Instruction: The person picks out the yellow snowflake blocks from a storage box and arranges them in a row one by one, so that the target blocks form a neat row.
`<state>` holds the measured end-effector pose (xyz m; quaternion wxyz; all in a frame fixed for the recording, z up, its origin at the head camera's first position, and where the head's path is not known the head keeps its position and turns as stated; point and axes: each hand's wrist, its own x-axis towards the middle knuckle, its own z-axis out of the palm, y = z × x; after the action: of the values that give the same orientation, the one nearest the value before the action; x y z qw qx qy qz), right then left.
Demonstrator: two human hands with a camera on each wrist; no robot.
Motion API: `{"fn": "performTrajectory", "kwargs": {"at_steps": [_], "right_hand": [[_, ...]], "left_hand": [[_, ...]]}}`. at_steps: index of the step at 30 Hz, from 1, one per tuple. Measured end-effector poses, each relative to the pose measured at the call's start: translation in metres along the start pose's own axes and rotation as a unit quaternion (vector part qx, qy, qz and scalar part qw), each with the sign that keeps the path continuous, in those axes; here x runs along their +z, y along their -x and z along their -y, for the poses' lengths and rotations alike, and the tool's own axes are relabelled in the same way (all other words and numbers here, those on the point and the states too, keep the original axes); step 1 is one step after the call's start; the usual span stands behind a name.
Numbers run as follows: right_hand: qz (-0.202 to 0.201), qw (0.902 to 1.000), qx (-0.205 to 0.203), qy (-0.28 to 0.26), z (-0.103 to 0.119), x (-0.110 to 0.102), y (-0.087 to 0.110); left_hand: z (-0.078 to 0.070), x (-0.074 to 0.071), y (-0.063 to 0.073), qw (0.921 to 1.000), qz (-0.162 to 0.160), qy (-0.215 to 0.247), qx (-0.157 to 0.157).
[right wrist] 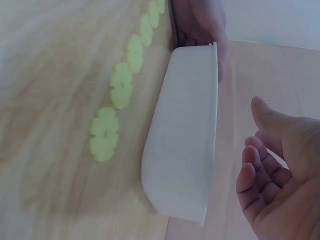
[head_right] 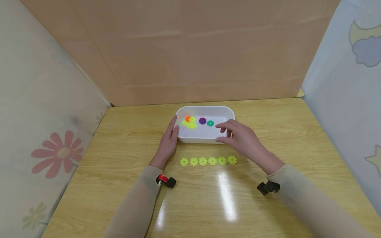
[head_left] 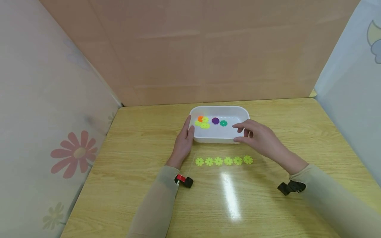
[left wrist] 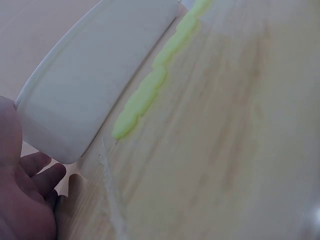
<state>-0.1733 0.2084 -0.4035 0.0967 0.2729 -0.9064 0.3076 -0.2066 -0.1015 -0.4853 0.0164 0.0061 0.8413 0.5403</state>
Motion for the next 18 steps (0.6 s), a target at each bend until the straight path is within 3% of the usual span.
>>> {"fn": "performTrajectory", "kwargs": {"at_steps": [8,18], "right_hand": [[0.041,0.9973,0.057,-0.020,0.002,0.016,-0.048],[0.073,0.9931,0.090,-0.020,-0.008,0.045,-0.087]], "left_hand": [[0.000,0.000,0.001,1.0000,-0.001,-0.004,-0.002],[-0.002,0.000,0.001,1.0000,0.002,-0.007,0.000]]}}
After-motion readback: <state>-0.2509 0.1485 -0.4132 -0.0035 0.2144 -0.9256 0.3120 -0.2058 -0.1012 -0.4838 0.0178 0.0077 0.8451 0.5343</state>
